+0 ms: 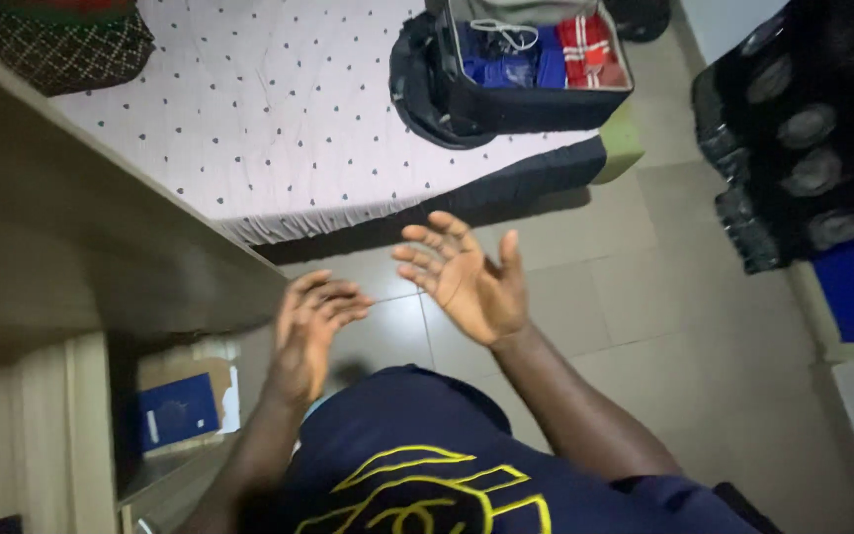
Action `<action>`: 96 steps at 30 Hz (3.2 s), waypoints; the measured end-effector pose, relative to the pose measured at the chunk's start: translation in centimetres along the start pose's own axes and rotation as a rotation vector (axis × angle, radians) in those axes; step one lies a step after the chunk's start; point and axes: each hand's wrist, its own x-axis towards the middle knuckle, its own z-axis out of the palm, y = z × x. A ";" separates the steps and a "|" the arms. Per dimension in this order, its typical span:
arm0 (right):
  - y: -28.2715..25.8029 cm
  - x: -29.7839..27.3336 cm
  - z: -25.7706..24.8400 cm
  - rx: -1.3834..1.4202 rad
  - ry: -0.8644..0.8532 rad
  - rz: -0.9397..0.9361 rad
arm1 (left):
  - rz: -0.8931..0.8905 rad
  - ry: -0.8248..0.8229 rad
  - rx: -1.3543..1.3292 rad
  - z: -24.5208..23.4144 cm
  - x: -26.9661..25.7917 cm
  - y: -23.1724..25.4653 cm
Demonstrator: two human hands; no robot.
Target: The recorder takes several folded garments out of a suitcase and places them onto a shelf in a wardrobe.
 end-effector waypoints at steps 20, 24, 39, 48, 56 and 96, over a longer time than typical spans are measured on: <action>-14.9 3.5 -13.3 -0.068 0.353 -0.331 | -0.176 -0.437 -0.070 12.2 30.2 -7.9; -19.1 9.5 -16.0 -0.102 0.343 -0.302 | -0.173 -0.442 -0.037 12.8 37.0 -7.4; -27.3 19.5 -30.3 0.081 0.413 -0.155 | -0.244 -0.185 0.059 11.1 49.5 -12.7; -36.7 24.7 -47.2 -0.133 0.583 0.234 | -0.283 0.110 0.104 16.0 57.7 -19.8; -40.6 27.6 -61.3 -0.060 0.654 0.333 | -0.358 0.237 0.197 20.5 62.9 -24.2; -28.5 36.2 -74.7 -0.561 0.552 0.906 | -0.965 0.566 0.988 -3.9 63.3 -59.8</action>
